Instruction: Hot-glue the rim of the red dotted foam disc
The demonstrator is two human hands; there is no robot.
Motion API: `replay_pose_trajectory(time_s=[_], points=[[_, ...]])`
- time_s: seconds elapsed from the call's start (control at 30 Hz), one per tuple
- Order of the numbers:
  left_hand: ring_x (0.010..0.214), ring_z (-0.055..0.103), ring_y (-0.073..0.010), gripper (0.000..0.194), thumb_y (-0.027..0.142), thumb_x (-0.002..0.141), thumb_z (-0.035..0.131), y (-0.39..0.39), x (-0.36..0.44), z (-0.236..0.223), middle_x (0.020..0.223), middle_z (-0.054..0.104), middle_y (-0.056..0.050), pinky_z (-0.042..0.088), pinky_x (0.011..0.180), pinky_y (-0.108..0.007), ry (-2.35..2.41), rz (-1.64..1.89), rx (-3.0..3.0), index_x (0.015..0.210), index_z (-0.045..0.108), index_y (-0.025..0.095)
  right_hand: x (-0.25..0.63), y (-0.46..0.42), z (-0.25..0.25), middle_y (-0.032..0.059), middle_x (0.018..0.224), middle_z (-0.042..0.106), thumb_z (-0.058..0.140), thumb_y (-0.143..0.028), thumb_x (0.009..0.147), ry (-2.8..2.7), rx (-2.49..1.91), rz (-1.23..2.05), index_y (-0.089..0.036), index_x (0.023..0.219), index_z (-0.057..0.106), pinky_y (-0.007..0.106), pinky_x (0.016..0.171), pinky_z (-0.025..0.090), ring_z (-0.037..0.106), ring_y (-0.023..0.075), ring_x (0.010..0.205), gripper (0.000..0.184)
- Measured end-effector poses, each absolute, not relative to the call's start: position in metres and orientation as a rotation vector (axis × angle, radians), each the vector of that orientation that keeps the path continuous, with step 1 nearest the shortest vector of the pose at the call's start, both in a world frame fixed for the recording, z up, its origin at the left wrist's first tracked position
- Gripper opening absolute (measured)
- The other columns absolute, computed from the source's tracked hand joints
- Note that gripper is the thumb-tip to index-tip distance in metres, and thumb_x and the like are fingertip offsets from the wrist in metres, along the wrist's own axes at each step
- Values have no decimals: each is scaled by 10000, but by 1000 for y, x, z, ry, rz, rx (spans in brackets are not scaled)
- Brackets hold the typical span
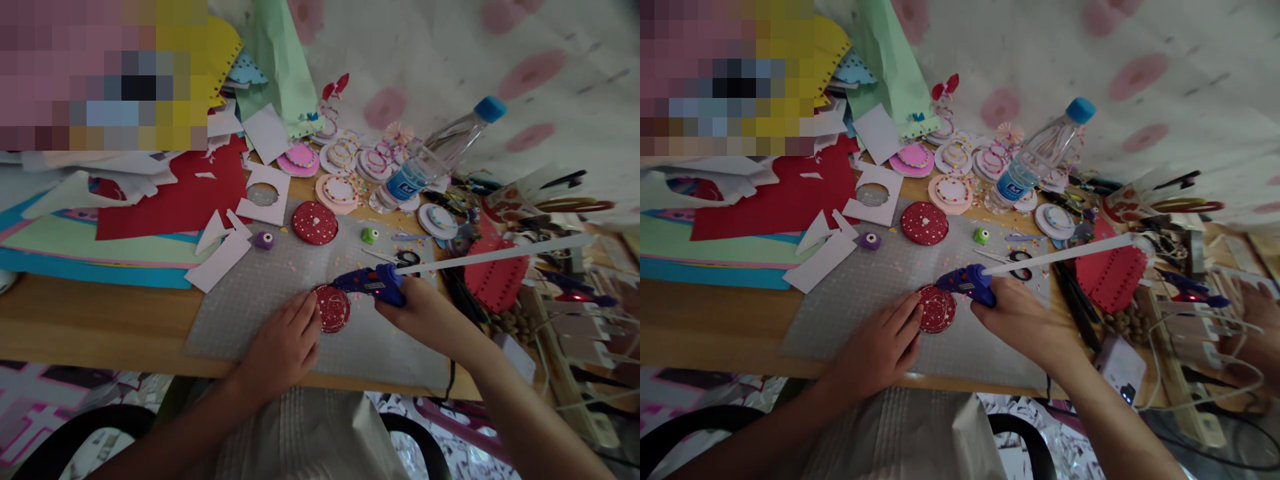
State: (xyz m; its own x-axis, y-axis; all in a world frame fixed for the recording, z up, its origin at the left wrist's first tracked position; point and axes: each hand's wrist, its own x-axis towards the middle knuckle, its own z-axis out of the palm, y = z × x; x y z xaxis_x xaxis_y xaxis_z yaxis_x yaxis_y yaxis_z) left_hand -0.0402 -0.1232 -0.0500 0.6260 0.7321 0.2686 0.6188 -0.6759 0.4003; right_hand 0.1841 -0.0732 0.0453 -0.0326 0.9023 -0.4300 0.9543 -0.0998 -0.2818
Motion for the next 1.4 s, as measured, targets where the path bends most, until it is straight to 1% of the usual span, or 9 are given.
replay_pose_trajectory(time_s=[0.23, 0.5, 0.63, 0.83, 0.97, 1.13, 1.3, 1.4], points=[[1241, 524, -342, 345, 144, 855, 515, -123, -41, -48, 1355, 535, -236, 500, 1001, -455, 1081, 614, 2601, 1170, 595, 28, 183, -72, 48, -9, 519, 494, 532, -273, 697, 2034, 2132, -797, -218, 576, 464, 241, 471, 308, 434, 127, 489, 149], [1238, 526, -337, 347, 147, 856, 511, -122, -40, -49, 1353, 535, -232, 494, 1011, -446, 1076, 601, 2617, 1173, 591, 30, 180, -69, 52, -13, 563, 489, 506, -251, 719, 2014, 2084, -818, -210, 641, 518, 254, 516, 323, 452, 136, 527, 90], [1249, 518, -340, 335, 148, 860, 511, -122, -41, -50, 1349, 539, -235, 490, 1014, -451, 1062, 621, 2625, 1164, 594, 33, 179, -69, 52, -20, 551, 478, 510, -233, 710, 1996, 2077, -815, -208, 655, 526, 253, 508, 313, 438, 130, 511, 63], [1262, 503, -342, 348, 154, 861, 511, -122, -41, -50, 1363, 525, -237, 481, 1023, -456, 1049, 605, 2613, 1177, 591, 32, 181, -70, 52, 0, 591, 531, 502, -268, 727, 2047, 2031, -765, -212, 671, 485, 258, 523, 339, 464, 142, 538, 80], [1267, 497, -342, 338, 153, 862, 514, -122, -41, -50, 1362, 525, -241, 471, 1032, -453, 1049, 611, 2611, 1165, 599, 27, 182, -70, 51, -5, 559, 510, 505, -275, 731, 2029, 2040, -757, -215, 648, 482, 247, 488, 321, 446, 135, 509, 105], [1244, 513, -339, 329, 147, 859, 517, -122, -40, -49, 1352, 531, -241, 478, 1017, -442, 1050, 617, 2618, 1152, 603, 25, 180, -68, 50, -6, 531, 528, 542, -247, 714, 2081, 2030, -723, -210, 622, 520, 244, 483, 306, 458, 125, 474, 102], [1260, 502, -331, 330, 144, 858, 517, -122, -41, -50, 1372, 519, -228, 479, 1017, -434, 1059, 619, 2611, 1160, 599, 40, 182, -67, 46, 7, 548, 570, 561, -294, 737, 2131, 2012, -686, -208, 639, 571, 250, 501, 317, 487, 133, 477, 131], [1264, 499, -331, 332, 143, 855, 520, -123, -41, -51, 1370, 520, -227, 476, 1023, -436, 1058, 626, 2609, 1161, 597, 41, 181, -66, 45, 16, 566, 596, 558, -294, 749, 2148, 2009, -708, -209, 658, 596, 252, 506, 337, 513, 143, 495, 130]])
